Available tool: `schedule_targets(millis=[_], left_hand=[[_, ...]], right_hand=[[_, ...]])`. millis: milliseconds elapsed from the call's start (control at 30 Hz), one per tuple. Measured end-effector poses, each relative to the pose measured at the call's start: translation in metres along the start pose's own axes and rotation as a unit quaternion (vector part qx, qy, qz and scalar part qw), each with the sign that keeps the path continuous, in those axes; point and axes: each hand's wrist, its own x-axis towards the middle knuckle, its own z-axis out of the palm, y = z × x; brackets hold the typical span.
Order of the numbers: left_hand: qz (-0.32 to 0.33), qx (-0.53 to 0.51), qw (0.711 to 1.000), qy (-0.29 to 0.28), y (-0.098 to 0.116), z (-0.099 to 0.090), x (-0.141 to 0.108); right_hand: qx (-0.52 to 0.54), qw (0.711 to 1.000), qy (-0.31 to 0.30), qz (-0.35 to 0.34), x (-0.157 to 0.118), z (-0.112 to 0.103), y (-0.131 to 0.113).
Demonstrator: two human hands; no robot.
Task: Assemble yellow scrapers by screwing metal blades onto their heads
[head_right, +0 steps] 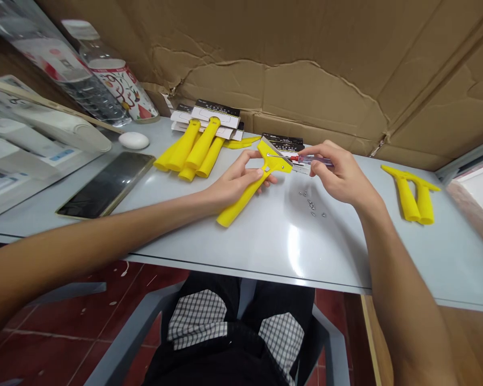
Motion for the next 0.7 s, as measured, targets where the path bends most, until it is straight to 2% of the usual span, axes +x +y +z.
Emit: schedule_targets(millis=[267,467,600,700], left_hand=[[0.003,0.023,1.000,0.007,-0.001,0.000,0.000],[0.020,0.143,0.988,0.058,0.019,-0.003,-0.005],[0.051,0.156,0.982,0.098,0.033,-0.012,-0.008],[0.067,0.125,0.981,0.131,0.038,-0.028,-0.025]], right_hand=[[-0.018,1.000,0.007,0.001,0.000,0.001,-0.001],[0.051,0.998,0.016,0.025,-0.001,0.001,0.002],[0.095,0.995,0.029,0.027,-0.001,-0.001,0.004],[0.109,0.993,0.024,0.029,-0.001,-0.002,0.002]])
